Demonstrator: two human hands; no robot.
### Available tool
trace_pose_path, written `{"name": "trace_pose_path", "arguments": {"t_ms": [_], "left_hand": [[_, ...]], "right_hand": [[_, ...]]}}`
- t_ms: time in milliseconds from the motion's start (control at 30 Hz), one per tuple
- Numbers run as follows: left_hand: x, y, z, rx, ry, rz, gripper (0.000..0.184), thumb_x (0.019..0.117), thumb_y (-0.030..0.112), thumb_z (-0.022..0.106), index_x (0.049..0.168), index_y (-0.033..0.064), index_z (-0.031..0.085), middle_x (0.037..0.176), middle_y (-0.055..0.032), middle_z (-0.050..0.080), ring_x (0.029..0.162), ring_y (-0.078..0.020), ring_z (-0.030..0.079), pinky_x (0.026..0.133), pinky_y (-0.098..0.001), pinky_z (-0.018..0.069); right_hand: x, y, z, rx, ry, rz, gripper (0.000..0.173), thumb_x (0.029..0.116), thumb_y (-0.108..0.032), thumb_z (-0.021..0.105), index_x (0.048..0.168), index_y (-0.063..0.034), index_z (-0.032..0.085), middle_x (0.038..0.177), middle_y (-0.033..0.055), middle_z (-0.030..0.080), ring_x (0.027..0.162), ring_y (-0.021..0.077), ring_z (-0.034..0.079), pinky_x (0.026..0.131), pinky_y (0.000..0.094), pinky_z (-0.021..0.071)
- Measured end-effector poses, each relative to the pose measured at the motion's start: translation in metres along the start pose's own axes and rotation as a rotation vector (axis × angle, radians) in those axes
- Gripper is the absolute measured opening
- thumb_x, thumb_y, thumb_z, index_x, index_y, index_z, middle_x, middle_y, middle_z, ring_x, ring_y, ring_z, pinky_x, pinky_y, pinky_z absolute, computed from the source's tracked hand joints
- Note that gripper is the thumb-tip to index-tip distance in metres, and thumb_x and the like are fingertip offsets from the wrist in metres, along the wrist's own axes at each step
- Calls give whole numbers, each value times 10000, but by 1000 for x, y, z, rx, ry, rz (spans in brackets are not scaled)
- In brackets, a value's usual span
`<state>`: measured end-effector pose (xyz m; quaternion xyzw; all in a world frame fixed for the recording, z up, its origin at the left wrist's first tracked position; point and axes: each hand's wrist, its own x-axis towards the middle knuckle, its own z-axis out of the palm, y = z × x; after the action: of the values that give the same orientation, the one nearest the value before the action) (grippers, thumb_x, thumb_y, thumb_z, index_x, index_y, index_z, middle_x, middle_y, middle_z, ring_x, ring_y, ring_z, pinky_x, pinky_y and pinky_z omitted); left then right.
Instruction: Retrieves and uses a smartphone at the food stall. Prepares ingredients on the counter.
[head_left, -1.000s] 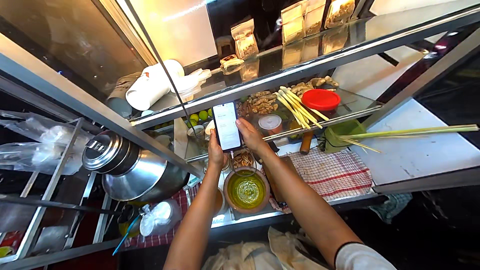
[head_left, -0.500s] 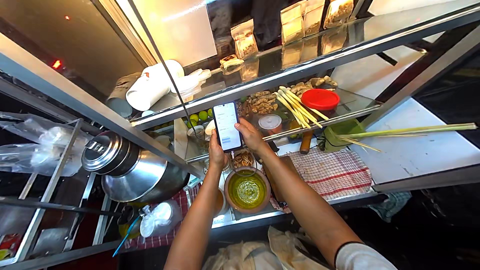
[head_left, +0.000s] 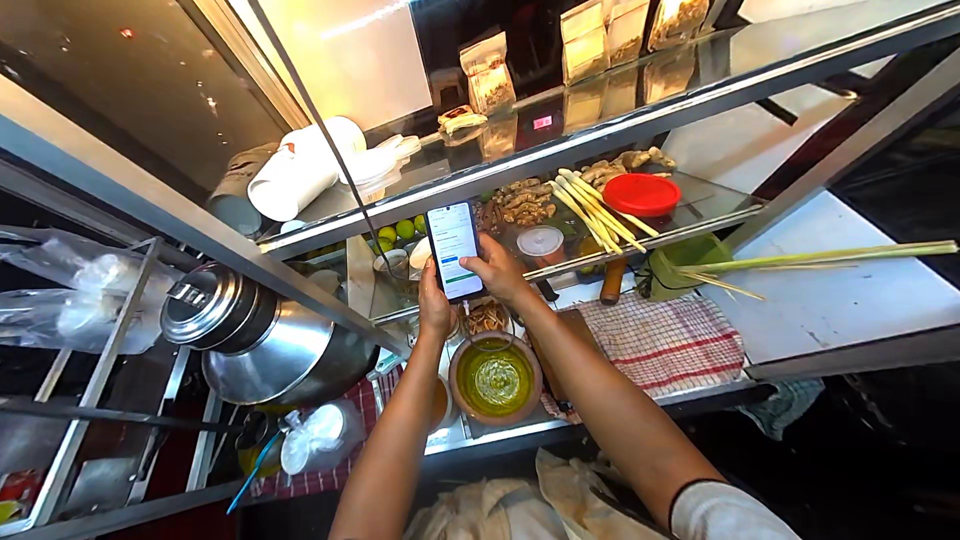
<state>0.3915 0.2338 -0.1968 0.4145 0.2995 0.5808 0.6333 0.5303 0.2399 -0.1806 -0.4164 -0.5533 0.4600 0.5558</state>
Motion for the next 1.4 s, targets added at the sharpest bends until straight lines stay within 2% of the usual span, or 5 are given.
{"name": "trace_pose_path", "arguments": {"t_ms": [167, 567, 767, 1200, 1400], "left_hand": [[-1, 1, 0, -6, 17, -3, 539, 1108, 506, 216, 1406, 205, 550, 1293, -50, 669, 1153, -185, 659, 954, -432, 569], [-4, 3, 1, -1, 13, -22, 553, 1099, 543, 221, 1410, 232, 555, 1311, -32, 666, 1174, -182, 654, 971, -435, 564], [3, -2, -1, -67, 34, -17, 514, 1120, 456, 224, 1403, 164, 539, 1275, -80, 672, 1152, -216, 661, 957, -457, 570], [3, -4, -1, -58, 45, -9, 530, 1119, 469, 224, 1401, 155, 545, 1273, -86, 674, 1144, -220, 667, 948, -462, 576], [-5, 1, 1, -4, 43, -31, 539, 1094, 548, 257, 1420, 232, 547, 1317, -40, 662, 1170, -195, 658, 964, -449, 567]], "right_hand": [[2, 0, -9, -21, -143, 8, 629, 833, -53, 672, 1422, -25, 453, 1221, 126, 689, 1059, 165, 711, 924, 369, 608], [1, -4, -9, -7, -160, 28, 676, 791, -38, 642, 1434, -29, 434, 1231, 125, 684, 1071, 161, 705, 917, 367, 607], [1, -5, -9, -11, -162, 18, 665, 787, -28, 629, 1425, -25, 441, 1212, 124, 691, 1044, 165, 714, 890, 370, 616], [3, -2, -8, -34, -113, -1, 480, 925, -85, 596, 1389, -14, 494, 1196, 126, 694, 1042, 155, 711, 918, 358, 604], [3, 1, -8, -20, -97, -4, 453, 942, -96, 574, 1384, -20, 509, 1187, 126, 697, 1030, 161, 713, 909, 360, 604]]}}
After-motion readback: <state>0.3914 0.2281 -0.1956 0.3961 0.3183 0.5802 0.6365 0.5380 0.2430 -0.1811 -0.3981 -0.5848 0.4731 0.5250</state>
